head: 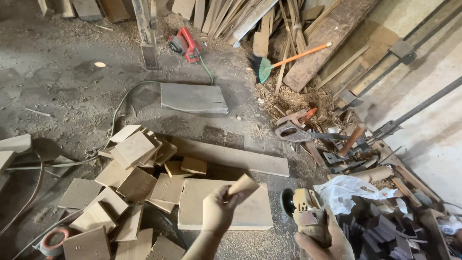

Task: Sanding small wooden blocks using a handheld orbital sander in a workshop environment.

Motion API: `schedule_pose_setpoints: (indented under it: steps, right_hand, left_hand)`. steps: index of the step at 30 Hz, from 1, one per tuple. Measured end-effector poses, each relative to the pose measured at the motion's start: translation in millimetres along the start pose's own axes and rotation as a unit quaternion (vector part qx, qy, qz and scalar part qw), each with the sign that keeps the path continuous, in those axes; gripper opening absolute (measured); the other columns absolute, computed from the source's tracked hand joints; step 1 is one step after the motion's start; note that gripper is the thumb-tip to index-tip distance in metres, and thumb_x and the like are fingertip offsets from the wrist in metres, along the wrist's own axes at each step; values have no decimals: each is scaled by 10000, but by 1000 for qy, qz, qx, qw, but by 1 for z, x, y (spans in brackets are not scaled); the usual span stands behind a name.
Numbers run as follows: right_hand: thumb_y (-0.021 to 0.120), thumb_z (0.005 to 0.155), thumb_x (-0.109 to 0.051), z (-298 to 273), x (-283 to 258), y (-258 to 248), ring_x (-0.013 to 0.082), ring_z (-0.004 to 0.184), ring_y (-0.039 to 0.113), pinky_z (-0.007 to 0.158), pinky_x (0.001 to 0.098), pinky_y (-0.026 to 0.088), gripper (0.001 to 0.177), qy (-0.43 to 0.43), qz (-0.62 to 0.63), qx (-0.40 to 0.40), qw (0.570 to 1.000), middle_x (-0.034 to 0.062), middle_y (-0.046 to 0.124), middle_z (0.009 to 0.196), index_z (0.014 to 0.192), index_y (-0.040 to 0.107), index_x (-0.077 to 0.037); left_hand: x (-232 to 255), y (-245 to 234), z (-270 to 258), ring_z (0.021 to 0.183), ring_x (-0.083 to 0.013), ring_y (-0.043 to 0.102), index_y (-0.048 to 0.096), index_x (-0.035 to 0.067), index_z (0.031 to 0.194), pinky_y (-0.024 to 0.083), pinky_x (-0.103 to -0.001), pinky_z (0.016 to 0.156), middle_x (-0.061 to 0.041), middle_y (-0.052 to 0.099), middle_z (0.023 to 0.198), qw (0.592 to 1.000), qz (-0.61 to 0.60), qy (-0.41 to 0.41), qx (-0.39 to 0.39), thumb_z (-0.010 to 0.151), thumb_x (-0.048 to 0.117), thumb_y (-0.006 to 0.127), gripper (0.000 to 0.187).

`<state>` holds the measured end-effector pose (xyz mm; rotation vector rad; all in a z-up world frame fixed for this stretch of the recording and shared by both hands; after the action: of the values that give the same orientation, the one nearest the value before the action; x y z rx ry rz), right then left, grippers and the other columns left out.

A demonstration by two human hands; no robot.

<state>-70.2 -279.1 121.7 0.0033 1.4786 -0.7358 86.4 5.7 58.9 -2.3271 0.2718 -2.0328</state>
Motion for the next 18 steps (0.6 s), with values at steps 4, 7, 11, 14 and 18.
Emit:
schedule_pose_setpoints:
  steps: [4,7,11,14,18]
  right_hand:
    - [870,578,19,-2,-1,13,275,1188,740,1034,363,528,1084,-11,-31,-13,999,206,744,1288,1539,369,33]
    - [865,601,-30,-8,-28,38,277,1076,777,874,352,670,1131,-83,-59,-78,992,262,510,1509,1566,276,-19]
    - [787,666,78,-15,-64,65,168,1011,723,874,297,564,979,-77,-16,-108,991,148,727,1258,1544,359,1]
    - [831,627,-33,-7,-72,76,187,1241,727,1025,310,566,925,-99,-113,-87,985,111,723,1352,1478,469,-33]
    - [868,575,-140,3,-72,88,167,1136,790,884,280,650,936,-126,-202,-73,969,73,789,1256,1452,541,-125]
  left_hand:
    - [-28,18,-3,608,-28,676,768,231,974,590,-186,553,71,792,844,977,185,101,31,914,310,723,109]
    - [-46,33,-6,792,-48,743,775,198,982,637,-206,776,69,811,951,986,148,79,6,860,227,773,125]
    - [-69,53,-3,822,-40,678,757,229,1012,607,-205,795,81,760,957,984,171,29,-28,908,250,729,110]
    - [-75,58,1,882,-44,670,738,258,1126,600,-193,835,62,726,1058,981,182,-15,-58,940,275,687,193]
    - [-69,56,4,1014,-96,690,749,244,1158,589,-241,937,50,734,1129,979,197,18,-54,937,259,683,232]
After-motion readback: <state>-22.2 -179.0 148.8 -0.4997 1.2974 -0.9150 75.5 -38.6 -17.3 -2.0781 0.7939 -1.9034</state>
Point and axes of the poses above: each hand's wrist, its own z-axis towards the middle knuckle, its own y-axis out of the palm, x = y × z, the point moved 9 cm from there along z, towards the middle knuckle
